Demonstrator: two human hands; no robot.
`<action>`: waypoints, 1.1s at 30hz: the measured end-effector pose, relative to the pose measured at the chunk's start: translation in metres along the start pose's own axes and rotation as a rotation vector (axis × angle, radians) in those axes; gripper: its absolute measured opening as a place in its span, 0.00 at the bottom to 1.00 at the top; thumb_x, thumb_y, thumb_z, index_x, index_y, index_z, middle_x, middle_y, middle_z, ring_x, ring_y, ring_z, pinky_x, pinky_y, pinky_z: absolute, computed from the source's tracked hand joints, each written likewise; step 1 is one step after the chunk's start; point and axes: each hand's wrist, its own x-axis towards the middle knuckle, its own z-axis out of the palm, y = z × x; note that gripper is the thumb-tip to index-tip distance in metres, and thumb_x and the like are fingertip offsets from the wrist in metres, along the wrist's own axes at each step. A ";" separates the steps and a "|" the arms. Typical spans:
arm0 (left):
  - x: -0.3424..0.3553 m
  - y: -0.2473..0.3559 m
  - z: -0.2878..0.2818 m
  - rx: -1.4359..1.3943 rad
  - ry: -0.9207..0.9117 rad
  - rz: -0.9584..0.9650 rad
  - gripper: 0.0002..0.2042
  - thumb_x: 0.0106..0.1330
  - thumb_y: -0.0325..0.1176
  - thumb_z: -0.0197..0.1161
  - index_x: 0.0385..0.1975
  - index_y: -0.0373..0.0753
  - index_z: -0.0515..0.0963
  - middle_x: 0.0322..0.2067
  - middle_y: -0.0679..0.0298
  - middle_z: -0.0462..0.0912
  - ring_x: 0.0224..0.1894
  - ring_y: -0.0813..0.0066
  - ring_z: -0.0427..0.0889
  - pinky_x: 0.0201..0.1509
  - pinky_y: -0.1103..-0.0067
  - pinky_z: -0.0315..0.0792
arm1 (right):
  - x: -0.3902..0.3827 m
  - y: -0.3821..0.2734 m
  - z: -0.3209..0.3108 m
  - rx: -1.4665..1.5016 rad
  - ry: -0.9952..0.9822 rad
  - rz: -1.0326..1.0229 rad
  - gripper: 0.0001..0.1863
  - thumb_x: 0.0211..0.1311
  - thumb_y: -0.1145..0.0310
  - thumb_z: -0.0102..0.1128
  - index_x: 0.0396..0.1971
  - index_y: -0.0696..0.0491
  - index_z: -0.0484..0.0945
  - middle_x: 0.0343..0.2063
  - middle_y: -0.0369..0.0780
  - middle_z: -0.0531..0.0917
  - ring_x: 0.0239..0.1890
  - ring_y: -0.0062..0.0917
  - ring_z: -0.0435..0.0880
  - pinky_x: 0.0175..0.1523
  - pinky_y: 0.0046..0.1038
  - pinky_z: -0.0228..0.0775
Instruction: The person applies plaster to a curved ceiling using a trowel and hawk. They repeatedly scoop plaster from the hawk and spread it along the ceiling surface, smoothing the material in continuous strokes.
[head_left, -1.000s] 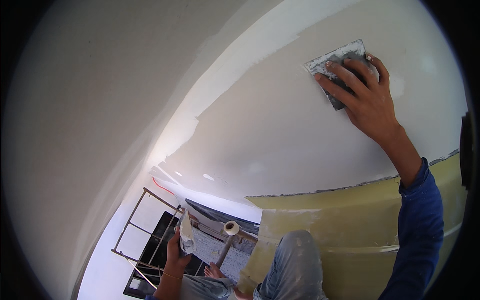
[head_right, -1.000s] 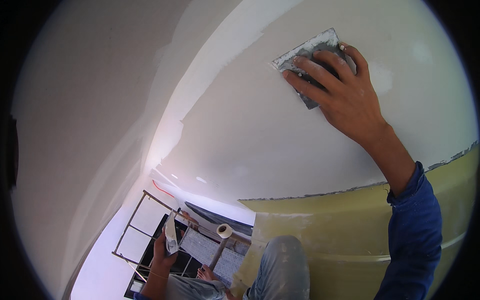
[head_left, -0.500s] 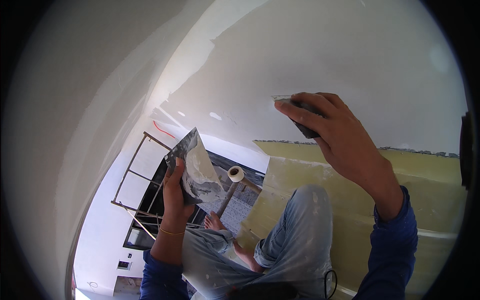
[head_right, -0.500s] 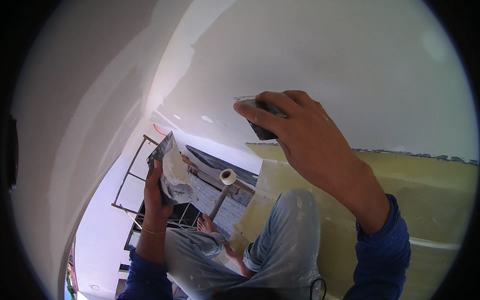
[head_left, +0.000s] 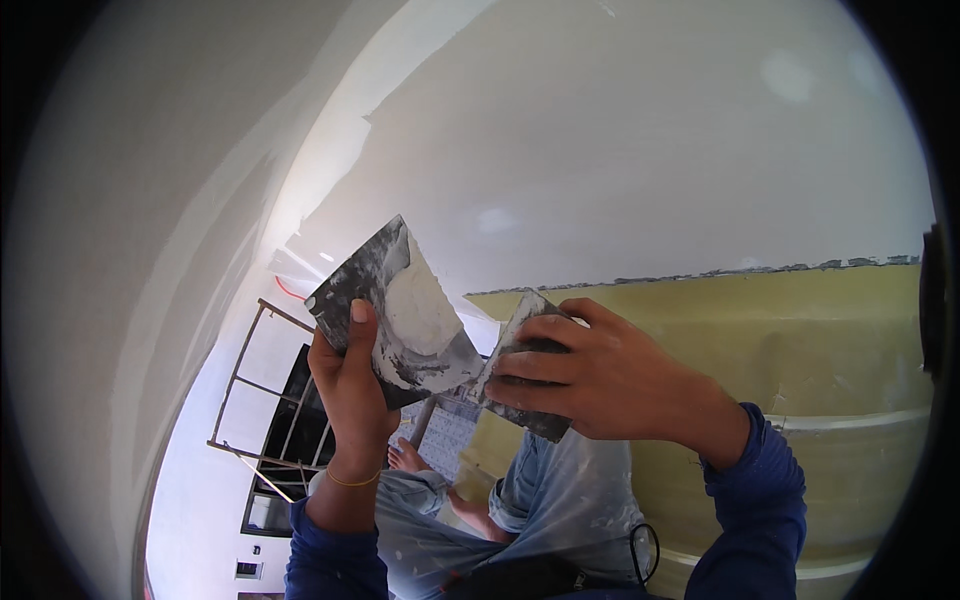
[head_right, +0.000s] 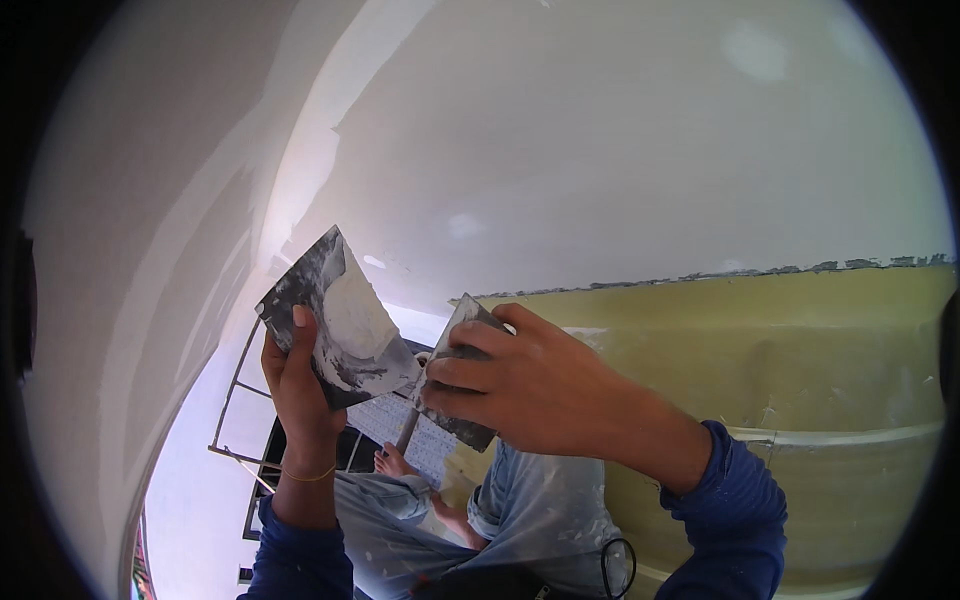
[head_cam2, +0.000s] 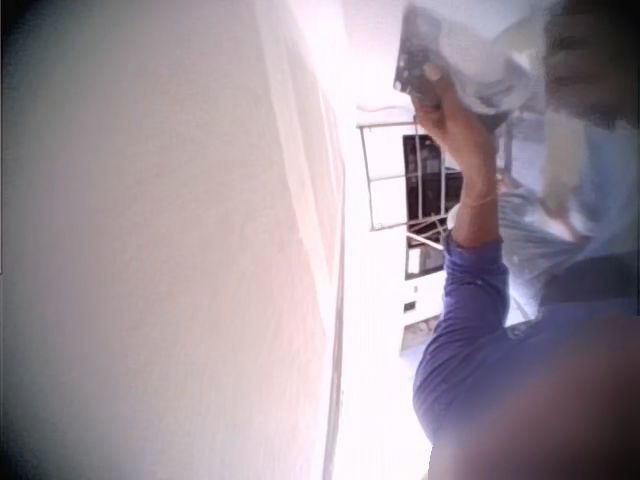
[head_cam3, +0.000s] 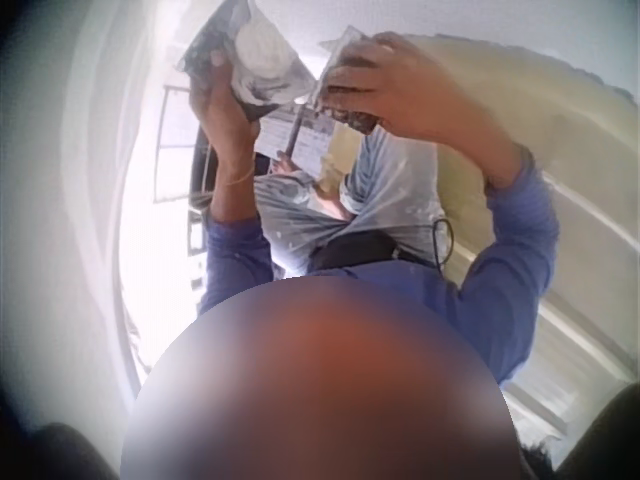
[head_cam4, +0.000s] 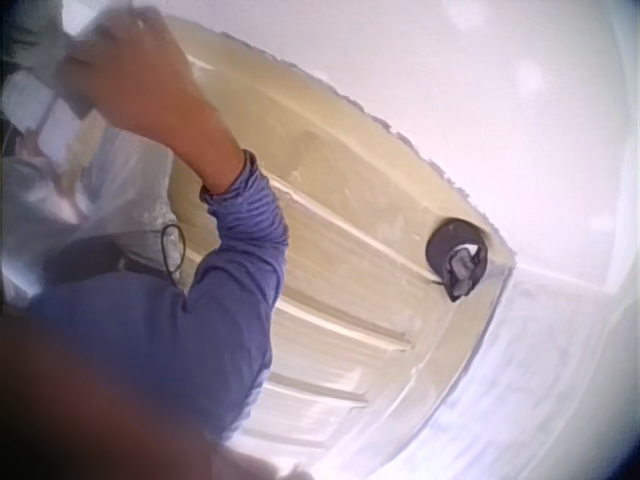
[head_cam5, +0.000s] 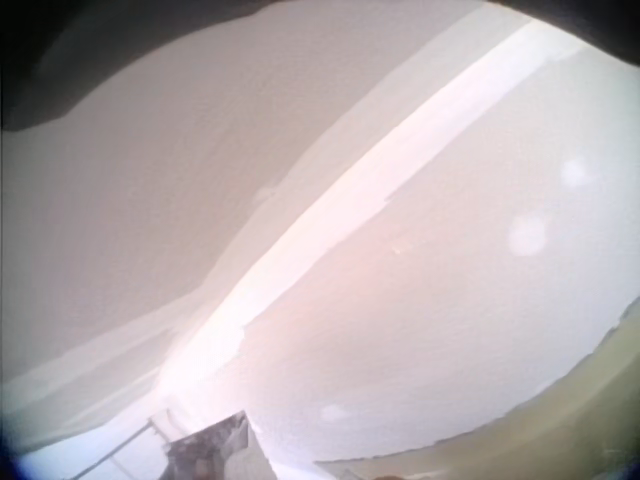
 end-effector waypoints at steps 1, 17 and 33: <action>-0.002 0.001 0.001 -0.029 -0.002 0.031 0.13 0.74 0.36 0.62 0.46 0.31 0.78 0.39 0.63 0.84 0.38 0.82 0.81 0.43 0.80 0.77 | -0.001 0.000 -0.006 -0.007 0.104 0.001 0.22 0.53 0.70 0.62 0.51 0.41 0.81 0.52 0.27 0.78 0.58 0.27 0.73 0.58 0.35 0.71; -0.044 -0.039 0.000 -0.589 -0.193 -0.724 0.21 0.79 0.44 0.49 0.59 0.33 0.71 0.52 0.54 0.82 0.51 0.65 0.85 0.54 0.70 0.81 | -0.028 -0.003 0.042 0.538 0.400 0.051 0.46 0.38 0.86 0.66 0.63 0.34 0.76 0.59 0.37 0.73 0.62 0.43 0.69 0.65 0.41 0.68; -0.031 -0.020 0.019 -0.124 -0.078 -0.341 0.15 0.75 0.36 0.57 0.54 0.33 0.73 0.46 0.58 0.84 0.44 0.71 0.86 0.46 0.75 0.82 | -0.040 -0.012 -0.006 0.051 0.113 0.289 0.43 0.39 0.84 0.67 0.59 0.30 0.78 0.58 0.32 0.74 0.61 0.37 0.72 0.62 0.40 0.71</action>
